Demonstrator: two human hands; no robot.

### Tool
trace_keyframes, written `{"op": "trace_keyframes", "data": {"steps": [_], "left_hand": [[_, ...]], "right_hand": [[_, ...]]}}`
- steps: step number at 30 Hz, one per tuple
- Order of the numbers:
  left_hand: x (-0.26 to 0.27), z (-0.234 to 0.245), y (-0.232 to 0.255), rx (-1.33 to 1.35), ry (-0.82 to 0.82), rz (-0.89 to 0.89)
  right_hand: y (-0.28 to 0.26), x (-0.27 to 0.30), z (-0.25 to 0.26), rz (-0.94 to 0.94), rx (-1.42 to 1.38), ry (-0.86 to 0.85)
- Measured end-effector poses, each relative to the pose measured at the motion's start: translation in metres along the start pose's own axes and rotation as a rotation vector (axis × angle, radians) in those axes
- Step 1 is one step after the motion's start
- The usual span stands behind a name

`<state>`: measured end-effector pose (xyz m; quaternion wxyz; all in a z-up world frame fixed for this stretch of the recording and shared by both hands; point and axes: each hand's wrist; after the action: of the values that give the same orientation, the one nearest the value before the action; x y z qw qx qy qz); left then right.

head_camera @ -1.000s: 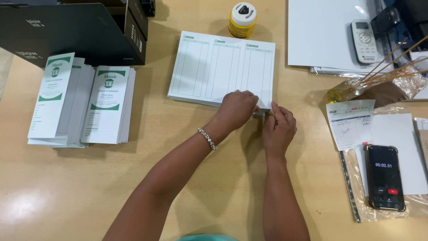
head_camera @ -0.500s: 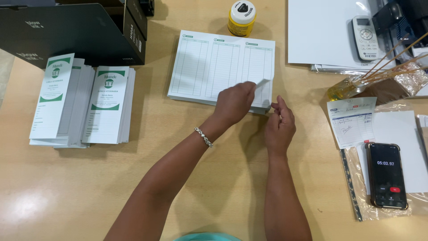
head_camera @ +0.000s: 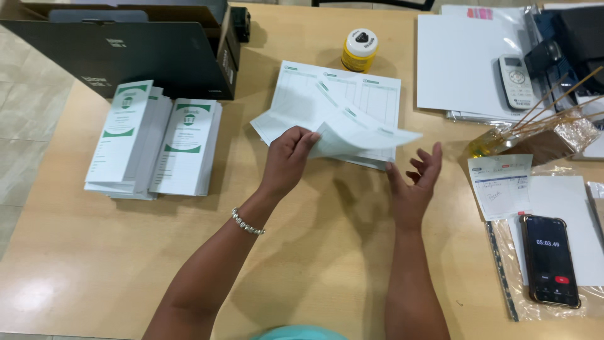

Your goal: The person folds a stack of white papers with green headers into smaller rectangular sections on a wooden table. They repeatedly pick up a sheet, fold it in half, and then fold it again, placing the finished pieces into a neat pile on the left side of the workspace.

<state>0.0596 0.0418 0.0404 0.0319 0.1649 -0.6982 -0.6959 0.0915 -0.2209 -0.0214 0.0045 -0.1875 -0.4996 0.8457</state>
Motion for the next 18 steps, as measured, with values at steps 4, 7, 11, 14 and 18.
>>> {"op": "trace_keyframes", "data": {"steps": [4,7,11,14,18], "left_hand": [[0.026,0.038,0.019,0.041,-0.002,-0.046],[0.052,0.061,0.021,0.132,-0.027,-0.041],[0.091,0.078,0.021,0.124,-0.053,0.091],[0.109,0.087,0.011,0.123,-0.014,0.230],[0.121,0.093,-0.007,0.277,0.083,0.344]], "right_hand": [[-0.022,0.015,0.021,0.186,-0.145,-0.027],[-0.030,0.034,0.044,0.340,-0.127,-0.117],[-0.042,0.070,0.070,0.327,-0.170,-0.358],[-0.030,0.094,0.076,0.256,-0.064,-0.482],[-0.026,0.114,0.077,0.052,0.063,-0.558]]}}
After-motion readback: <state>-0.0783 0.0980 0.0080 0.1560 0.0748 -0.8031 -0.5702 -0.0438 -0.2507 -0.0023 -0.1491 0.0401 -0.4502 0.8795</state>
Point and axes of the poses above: each hand's wrist, its own x-axis away from the middle knuckle, its own z-axis out of the back of the hand, y = z × x, and after that the axes turned 11 degrees about x, right-handed
